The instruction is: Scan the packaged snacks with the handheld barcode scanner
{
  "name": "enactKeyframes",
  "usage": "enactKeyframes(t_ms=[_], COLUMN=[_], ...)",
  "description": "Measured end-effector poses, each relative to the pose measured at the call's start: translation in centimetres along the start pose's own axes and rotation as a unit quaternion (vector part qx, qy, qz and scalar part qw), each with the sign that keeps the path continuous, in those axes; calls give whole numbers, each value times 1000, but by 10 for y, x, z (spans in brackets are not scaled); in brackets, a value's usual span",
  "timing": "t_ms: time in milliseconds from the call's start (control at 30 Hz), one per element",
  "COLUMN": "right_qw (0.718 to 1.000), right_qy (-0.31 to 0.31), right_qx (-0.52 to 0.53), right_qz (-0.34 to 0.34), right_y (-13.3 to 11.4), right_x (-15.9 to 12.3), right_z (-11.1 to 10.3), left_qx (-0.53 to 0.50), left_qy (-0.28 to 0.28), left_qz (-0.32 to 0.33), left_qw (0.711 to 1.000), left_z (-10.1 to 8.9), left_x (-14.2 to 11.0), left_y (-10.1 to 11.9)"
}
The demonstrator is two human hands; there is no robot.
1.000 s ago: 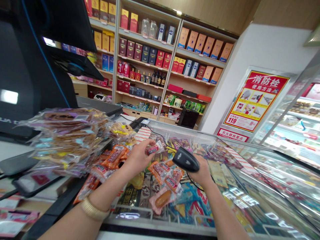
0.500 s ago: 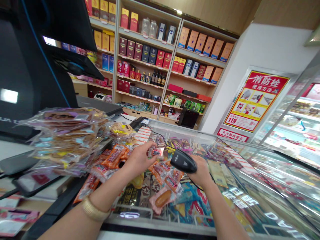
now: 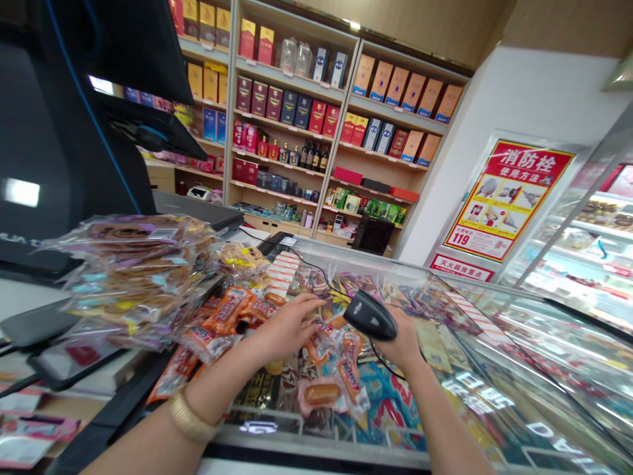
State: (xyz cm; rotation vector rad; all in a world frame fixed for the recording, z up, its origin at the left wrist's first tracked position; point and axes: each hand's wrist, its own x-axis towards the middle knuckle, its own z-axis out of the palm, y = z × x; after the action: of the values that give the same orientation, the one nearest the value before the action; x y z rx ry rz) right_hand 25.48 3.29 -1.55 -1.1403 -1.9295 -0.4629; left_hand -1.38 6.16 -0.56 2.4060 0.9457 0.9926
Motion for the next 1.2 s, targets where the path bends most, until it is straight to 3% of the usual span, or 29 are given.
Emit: enactKeyframes(t_ms=[100, 200, 300, 433, 567, 767, 967, 1200], right_qw=[1000, 1000, 1000, 1000, 1000, 1000, 997, 994], right_qy=[5, 8, 5, 1, 3, -19, -76, -104], right_qx=[-3, -4, -6, -10, -6, 0, 5, 16], right_qz=[-4, -13, -14, -12, -15, -16, -24, -17], right_y=[0, 1, 2, 3, 3, 2, -5, -10], right_x=[0, -1, -1, -2, -3, -2, 0, 0], right_z=[0, 0, 1, 2, 2, 1, 1, 1], left_qx=[139, 291, 348, 375, 350, 223, 158, 133], left_qy=[20, -8, -61, -65, -24, 39, 17, 17], left_qz=[-48, -129, -174, -195, -185, -71, -33, -34], left_qw=[989, 948, 919, 904, 918, 972, 987, 990], left_z=[-15, -35, -48, -47, -42, -33, -18, -18], left_x=[0, -4, -9, -9, -3, 3, 2, 4], left_y=[-3, -7, -11, -13, -14, -12, -8, 1])
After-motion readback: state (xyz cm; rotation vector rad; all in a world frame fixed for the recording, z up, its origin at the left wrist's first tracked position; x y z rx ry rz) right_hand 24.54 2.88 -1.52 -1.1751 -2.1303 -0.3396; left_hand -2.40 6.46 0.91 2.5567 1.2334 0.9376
